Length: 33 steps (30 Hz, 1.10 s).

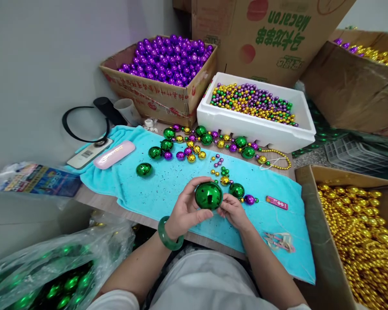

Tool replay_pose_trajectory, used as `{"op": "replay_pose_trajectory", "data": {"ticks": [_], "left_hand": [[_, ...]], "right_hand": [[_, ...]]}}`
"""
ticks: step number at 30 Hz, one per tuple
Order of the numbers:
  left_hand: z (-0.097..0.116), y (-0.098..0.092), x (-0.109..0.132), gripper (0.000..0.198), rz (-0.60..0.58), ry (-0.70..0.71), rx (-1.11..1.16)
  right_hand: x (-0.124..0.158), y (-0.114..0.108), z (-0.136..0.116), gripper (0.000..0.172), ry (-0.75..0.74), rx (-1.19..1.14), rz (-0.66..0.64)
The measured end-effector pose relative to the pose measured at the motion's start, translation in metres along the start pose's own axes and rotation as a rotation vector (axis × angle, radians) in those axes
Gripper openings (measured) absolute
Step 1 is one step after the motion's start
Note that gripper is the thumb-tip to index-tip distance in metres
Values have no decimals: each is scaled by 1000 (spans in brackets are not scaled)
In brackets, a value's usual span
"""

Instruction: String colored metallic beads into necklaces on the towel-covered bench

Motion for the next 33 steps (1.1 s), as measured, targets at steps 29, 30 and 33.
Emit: {"op": "replay_pose_trajectory", "data": {"ticks": [29, 30, 33], "left_hand": [[-27, -59, -19, 26, 522, -242, 385], [-27, -59, -19, 26, 514, -227, 374], [-23, -56, -20, 26, 491, -183, 357]], "right_hand": [[49, 40, -87, 13, -675, 982, 337], [50, 42, -88, 14, -708, 1024, 343], [52, 45, -91, 15, -759, 1075, 355]]}}
Point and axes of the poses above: each hand's wrist, its own x-axis away from the middle knuckle, its own y-axis out of the palm, z = x × y, the point moved 6 cm from there along -x, towards the middle knuckle, and after that the axes turned 2 degrees about -x, right-handed, at the moved point
